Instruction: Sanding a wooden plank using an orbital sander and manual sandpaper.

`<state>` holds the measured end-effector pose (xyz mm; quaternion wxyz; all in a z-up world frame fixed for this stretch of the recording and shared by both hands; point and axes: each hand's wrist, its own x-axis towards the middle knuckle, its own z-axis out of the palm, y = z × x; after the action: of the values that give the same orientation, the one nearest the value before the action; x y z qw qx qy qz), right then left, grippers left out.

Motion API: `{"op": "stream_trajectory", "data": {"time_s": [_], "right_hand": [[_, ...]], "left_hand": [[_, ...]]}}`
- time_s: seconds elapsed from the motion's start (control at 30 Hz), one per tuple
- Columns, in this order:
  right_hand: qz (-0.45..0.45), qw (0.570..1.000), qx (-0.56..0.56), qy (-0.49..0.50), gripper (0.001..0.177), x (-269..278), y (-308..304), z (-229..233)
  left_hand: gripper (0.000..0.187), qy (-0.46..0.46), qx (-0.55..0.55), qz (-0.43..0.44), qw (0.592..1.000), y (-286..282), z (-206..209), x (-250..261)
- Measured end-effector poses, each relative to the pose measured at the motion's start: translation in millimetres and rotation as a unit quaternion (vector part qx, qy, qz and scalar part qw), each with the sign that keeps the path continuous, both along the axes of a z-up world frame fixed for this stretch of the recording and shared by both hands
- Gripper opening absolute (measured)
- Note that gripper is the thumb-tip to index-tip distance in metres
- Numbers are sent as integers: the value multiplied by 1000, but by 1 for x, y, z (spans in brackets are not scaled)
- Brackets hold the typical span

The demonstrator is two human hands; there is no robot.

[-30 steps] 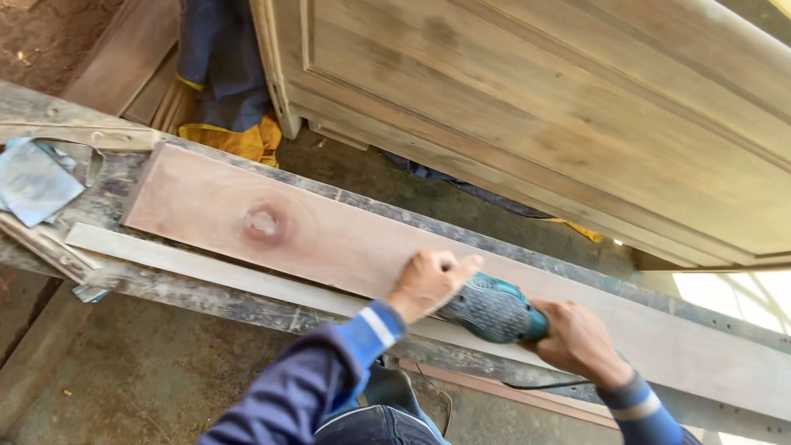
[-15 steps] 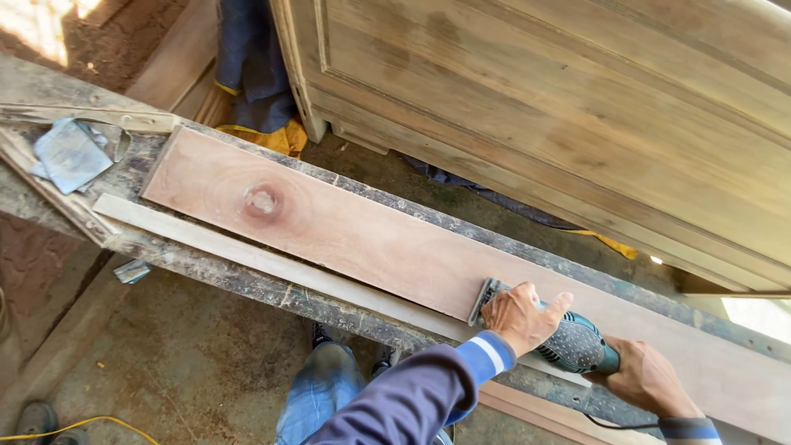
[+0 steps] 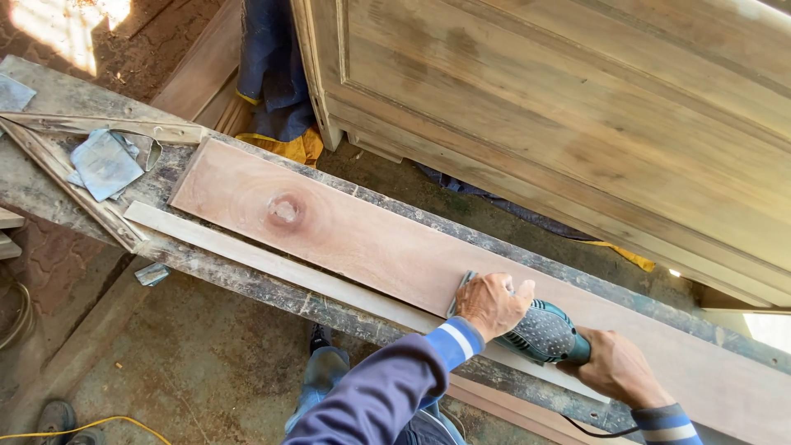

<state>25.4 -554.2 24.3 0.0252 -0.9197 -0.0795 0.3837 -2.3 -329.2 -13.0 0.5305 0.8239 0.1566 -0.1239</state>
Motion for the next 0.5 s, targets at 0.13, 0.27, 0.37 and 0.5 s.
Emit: {"op": "stream_trajectory", "data": {"time_s": [0.13,0.27,0.37,0.5], "right_hand": [[12,1000,-16,18,30,6,21,-5],[31,999,-11,1,35,10,64,10],[47,999,-10,-7,37,13,93,14],[71,997,0,-12,35,17,128,17]], "left_hand": [[51,-20,13,27,999,25,3,-1],[51,-11,20,53,998,58,9,-3],[52,-13,30,71,997,82,7,-3],[50,-3,33,91,995,114,6,-4]]}}
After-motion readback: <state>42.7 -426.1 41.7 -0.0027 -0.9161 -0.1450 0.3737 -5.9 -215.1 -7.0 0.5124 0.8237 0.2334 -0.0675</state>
